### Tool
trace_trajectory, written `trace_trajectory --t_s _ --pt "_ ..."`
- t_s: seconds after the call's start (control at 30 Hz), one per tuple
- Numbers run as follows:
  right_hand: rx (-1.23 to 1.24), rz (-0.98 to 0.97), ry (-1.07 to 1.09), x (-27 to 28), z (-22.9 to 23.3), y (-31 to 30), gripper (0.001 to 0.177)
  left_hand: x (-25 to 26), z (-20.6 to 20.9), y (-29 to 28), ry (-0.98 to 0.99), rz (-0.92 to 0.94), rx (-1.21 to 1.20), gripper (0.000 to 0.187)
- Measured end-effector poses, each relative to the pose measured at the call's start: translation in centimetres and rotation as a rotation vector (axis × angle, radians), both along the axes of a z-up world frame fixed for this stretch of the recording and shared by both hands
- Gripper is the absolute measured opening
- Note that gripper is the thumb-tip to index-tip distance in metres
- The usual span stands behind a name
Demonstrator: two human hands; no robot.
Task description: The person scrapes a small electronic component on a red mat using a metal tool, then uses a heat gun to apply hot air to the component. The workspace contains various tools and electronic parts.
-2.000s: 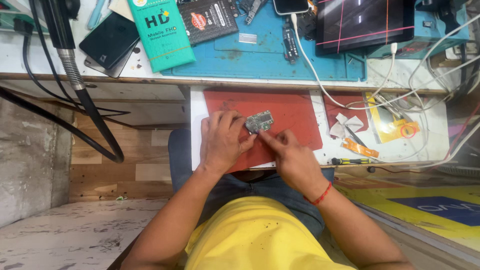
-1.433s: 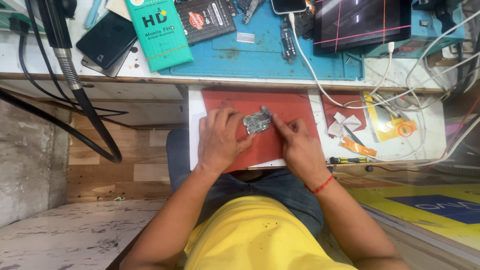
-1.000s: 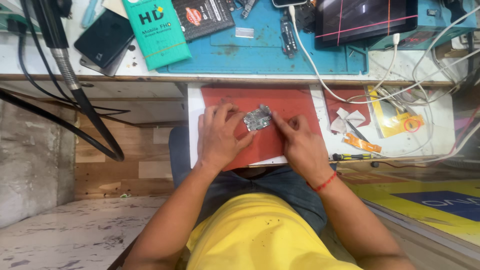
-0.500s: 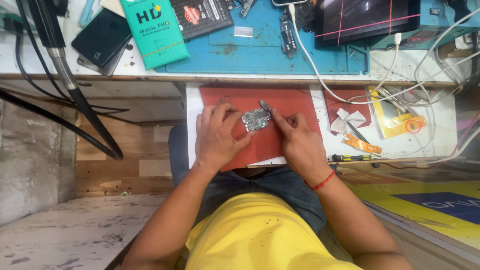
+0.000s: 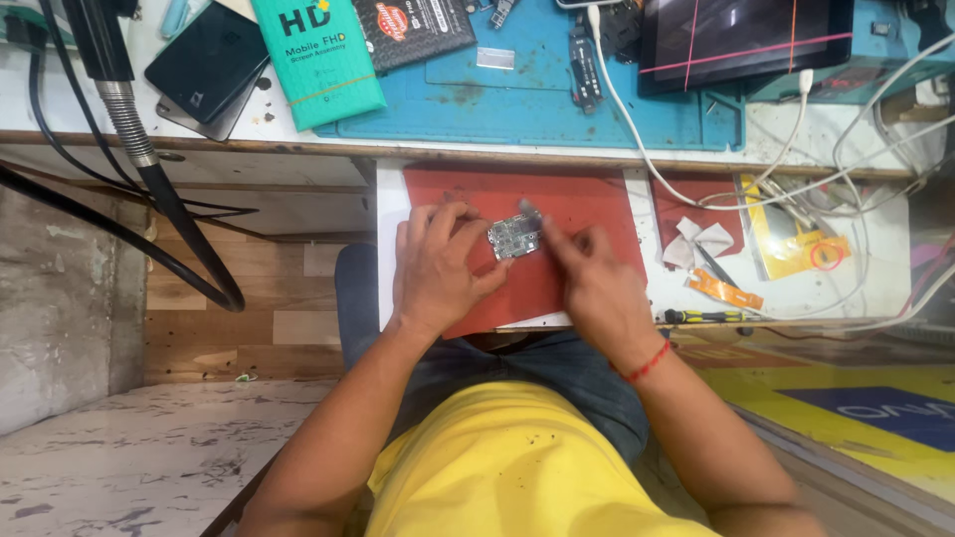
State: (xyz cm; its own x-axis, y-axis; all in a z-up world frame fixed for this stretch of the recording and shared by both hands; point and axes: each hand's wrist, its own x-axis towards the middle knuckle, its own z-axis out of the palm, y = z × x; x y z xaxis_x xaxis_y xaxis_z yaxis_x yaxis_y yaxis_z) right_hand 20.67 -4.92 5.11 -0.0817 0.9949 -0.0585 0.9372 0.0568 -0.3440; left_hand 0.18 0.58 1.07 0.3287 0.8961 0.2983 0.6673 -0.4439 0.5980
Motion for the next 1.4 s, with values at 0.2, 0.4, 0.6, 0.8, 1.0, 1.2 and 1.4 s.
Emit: trace_trajectory --t_s 0.2,0.4,0.6,0.8,1.0,1.2,1.4 --pt "0.122 0.022 0.031 0.1 -0.5 0.5 0.057 -0.2 0.3 0.5 0.014 0.003 0.003 0.052" --pt "0.069 0.072 0.115 0.1 -1.3 -0.8 0.058 -0.7 -0.5 0.2 -0.007 -0.019 -0.008 0.048" --pt "-0.107 0.117 0.043 -0.5 -0.7 -0.9 0.063 -0.8 -0.5 -0.1 0.012 -0.018 0.039 0.049" --pt "-0.02 0.207 0.105 -0.8 -0.2 0.2 0.06 -0.7 0.1 0.1 -0.012 -0.003 0.043 0.051" --pt "-0.018 0.227 0.079 -0.3 -0.9 -0.2 0.063 -0.3 0.1 0.0 0.008 0.009 0.013 0.048" --pt "0.059 0.058 0.046 -0.1 -0.7 -0.5 0.061 -0.1 0.0 -0.2 0.001 0.011 0.025 0.044" --pt "-0.023 -0.059 -0.03 -0.6 -0.4 -0.4 0.061 -0.2 0.1 -0.1 -0.01 0.0 -0.02 0.045"
